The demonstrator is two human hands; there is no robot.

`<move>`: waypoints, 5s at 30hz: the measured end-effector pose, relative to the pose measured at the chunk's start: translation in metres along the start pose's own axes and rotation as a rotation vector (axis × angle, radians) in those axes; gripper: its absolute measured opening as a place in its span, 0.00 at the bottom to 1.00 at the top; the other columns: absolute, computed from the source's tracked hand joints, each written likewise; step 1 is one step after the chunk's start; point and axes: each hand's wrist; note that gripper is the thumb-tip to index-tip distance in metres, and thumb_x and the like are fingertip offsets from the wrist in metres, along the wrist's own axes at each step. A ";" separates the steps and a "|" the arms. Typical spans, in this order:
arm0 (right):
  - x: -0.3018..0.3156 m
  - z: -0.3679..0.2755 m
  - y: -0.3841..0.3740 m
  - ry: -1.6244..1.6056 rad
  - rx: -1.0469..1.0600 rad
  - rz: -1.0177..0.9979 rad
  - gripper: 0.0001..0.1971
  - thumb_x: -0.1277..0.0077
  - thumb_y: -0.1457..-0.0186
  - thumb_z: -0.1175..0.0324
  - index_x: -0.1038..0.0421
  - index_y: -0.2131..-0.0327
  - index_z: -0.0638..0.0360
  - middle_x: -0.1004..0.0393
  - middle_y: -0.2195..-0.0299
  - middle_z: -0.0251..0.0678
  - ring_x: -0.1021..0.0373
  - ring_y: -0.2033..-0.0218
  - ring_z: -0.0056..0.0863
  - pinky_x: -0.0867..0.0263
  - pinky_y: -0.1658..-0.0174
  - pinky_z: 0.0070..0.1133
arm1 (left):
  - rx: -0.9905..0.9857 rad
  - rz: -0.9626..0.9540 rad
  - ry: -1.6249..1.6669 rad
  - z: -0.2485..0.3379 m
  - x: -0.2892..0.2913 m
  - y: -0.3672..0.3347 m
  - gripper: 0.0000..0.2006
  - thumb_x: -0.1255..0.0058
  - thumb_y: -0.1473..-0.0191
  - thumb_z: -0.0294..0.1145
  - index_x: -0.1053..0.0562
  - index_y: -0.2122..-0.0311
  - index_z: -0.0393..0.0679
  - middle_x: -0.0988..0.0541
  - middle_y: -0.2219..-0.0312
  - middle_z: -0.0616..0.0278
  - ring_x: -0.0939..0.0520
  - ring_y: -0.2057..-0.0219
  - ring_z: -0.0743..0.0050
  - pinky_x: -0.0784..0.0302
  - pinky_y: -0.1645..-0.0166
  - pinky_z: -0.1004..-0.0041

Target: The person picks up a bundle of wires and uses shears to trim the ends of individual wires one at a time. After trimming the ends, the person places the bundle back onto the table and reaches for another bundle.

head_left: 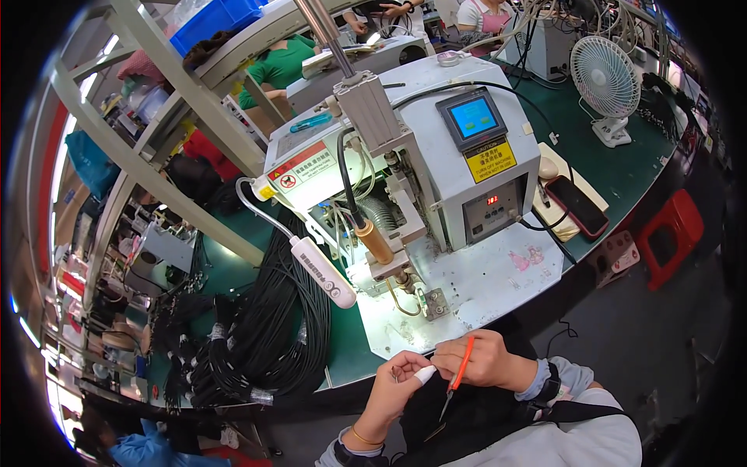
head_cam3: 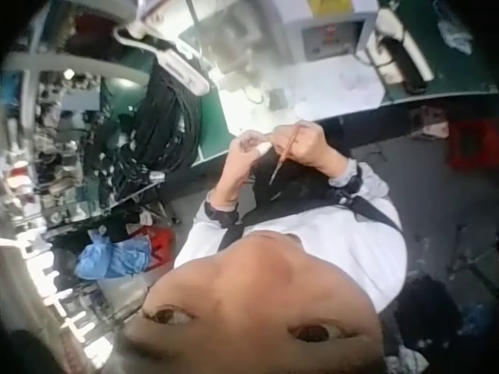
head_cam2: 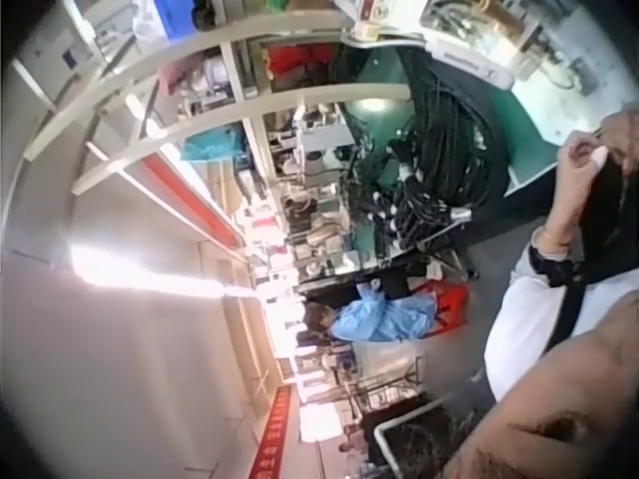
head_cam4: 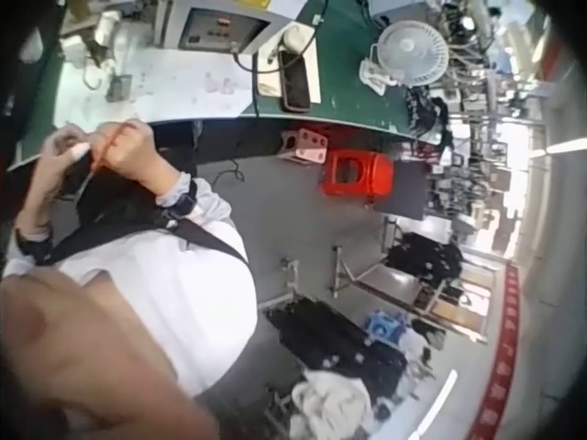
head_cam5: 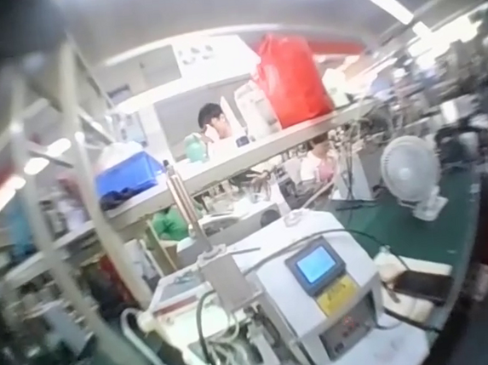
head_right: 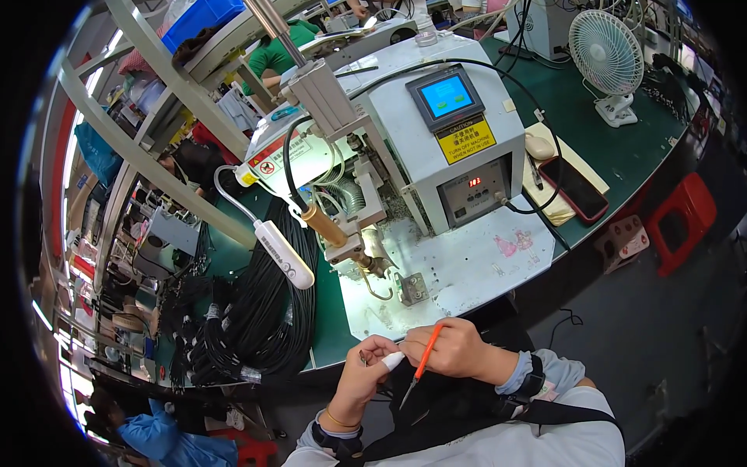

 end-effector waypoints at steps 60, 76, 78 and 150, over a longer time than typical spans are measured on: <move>-0.003 0.002 -0.009 -0.991 -0.931 -0.255 0.07 0.50 0.53 0.72 0.32 0.72 0.66 0.30 0.80 0.30 0.34 0.80 0.14 0.39 0.77 0.11 | -0.427 0.288 -0.440 -0.011 -0.004 -0.007 0.08 0.49 0.58 0.17 0.31 0.69 0.34 0.31 0.76 0.66 0.29 0.75 0.85 0.35 0.70 0.87; -0.002 -0.004 -0.006 -1.073 -0.989 -0.177 0.07 0.47 0.55 0.72 0.32 0.74 0.64 0.30 0.82 0.32 0.31 0.81 0.17 0.37 0.79 0.13 | -0.480 0.308 -0.334 -0.015 -0.009 -0.006 0.07 0.51 0.57 0.17 0.31 0.69 0.34 0.29 0.74 0.64 0.29 0.75 0.84 0.35 0.71 0.87; 0.004 0.001 -0.008 -0.769 -0.841 -0.223 0.11 0.43 0.60 0.66 0.33 0.78 0.63 0.32 0.86 0.31 0.32 0.84 0.18 0.38 0.81 0.15 | -0.446 0.337 -0.296 -0.002 -0.014 -0.006 0.07 0.51 0.56 0.18 0.32 0.69 0.35 0.29 0.74 0.65 0.31 0.77 0.85 0.37 0.74 0.88; -0.048 0.059 -0.025 -0.838 -1.216 -0.161 0.12 0.54 0.52 0.68 0.41 0.80 0.68 0.35 0.88 0.44 0.33 0.88 0.36 0.39 0.84 0.24 | 0.026 0.116 0.066 0.001 0.033 -0.093 0.16 0.46 0.56 0.34 0.33 0.64 0.35 0.35 0.81 0.71 0.45 0.87 0.88 0.55 0.84 0.84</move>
Point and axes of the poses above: each hand's wrist, its own y-axis away from the middle knuckle, its own x-axis out of the back of the hand, z = x × y
